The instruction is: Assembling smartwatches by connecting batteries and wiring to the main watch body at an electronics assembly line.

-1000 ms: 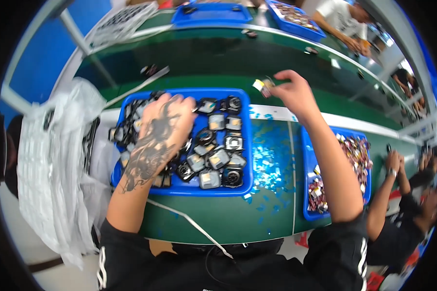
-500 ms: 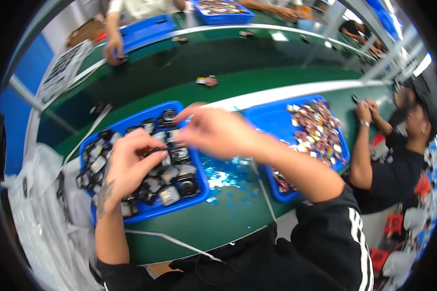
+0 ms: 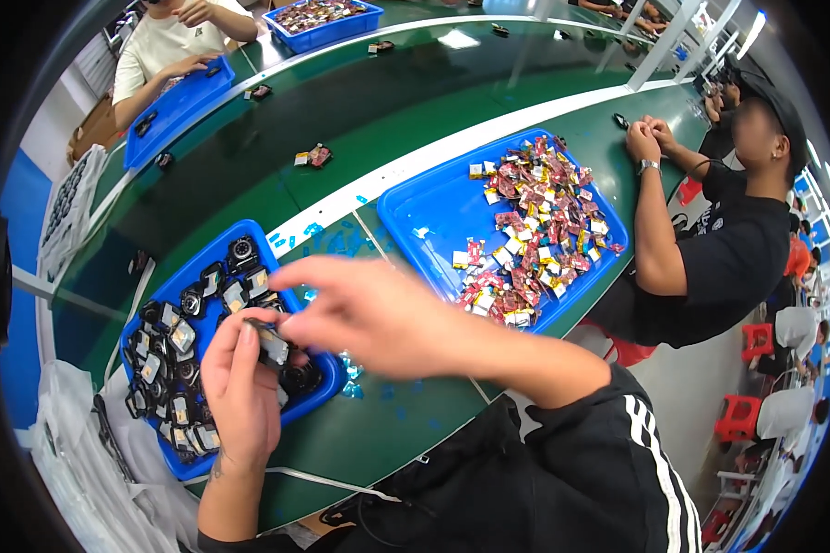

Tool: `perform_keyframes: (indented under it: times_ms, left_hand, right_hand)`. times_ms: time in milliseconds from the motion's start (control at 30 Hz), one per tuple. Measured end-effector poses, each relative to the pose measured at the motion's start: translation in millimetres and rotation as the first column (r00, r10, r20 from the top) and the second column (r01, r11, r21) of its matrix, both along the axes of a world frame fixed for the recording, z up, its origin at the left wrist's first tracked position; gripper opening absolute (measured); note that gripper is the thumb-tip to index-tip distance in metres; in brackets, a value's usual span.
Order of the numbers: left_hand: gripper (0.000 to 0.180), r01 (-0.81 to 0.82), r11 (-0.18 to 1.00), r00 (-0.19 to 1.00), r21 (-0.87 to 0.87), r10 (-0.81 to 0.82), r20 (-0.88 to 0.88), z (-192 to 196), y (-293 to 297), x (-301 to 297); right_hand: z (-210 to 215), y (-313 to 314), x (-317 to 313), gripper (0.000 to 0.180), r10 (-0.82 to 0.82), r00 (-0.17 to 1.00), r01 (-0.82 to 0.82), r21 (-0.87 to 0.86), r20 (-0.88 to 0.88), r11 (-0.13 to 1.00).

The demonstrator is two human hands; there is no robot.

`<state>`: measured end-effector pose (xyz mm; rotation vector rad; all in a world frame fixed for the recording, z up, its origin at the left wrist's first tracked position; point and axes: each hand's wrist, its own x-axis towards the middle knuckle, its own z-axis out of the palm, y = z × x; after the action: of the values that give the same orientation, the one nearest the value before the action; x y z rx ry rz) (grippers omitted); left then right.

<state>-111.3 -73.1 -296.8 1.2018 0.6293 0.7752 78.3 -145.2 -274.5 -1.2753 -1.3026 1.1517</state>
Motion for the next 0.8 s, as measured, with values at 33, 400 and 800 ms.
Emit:
perform_keyframes:
  times_ms: [33, 400, 800]
  left_hand:
    - [0.026, 0.042, 0.960, 0.998, -0.277, -0.028, 0.055, 1.4, -1.4, -2.7]
    - [0.034, 0.018, 0.965, 1.000, -0.260, -0.019, -0.002, -0.2, 4.6, 7.4]
    - [0.018, 0.165, 0.981, 0.974, 0.103, -0.146, -0.172, -7.5, -3.8, 8.7]
  right_hand:
    - [-1.7, -3.9, 20.8, 0.025, -0.149, 0.929, 0.115, 0.119, 0.338, 0.986]
    - [-61.5, -44.8, 119.3, 0.018, -0.255, 0.543, 0.210, 0.164, 0.800, 0.964]
    - [-34.5, -51.9, 81.8, 0.024, -0.613, 0.720, 0.620, -0.094, -0.327, 0.779]
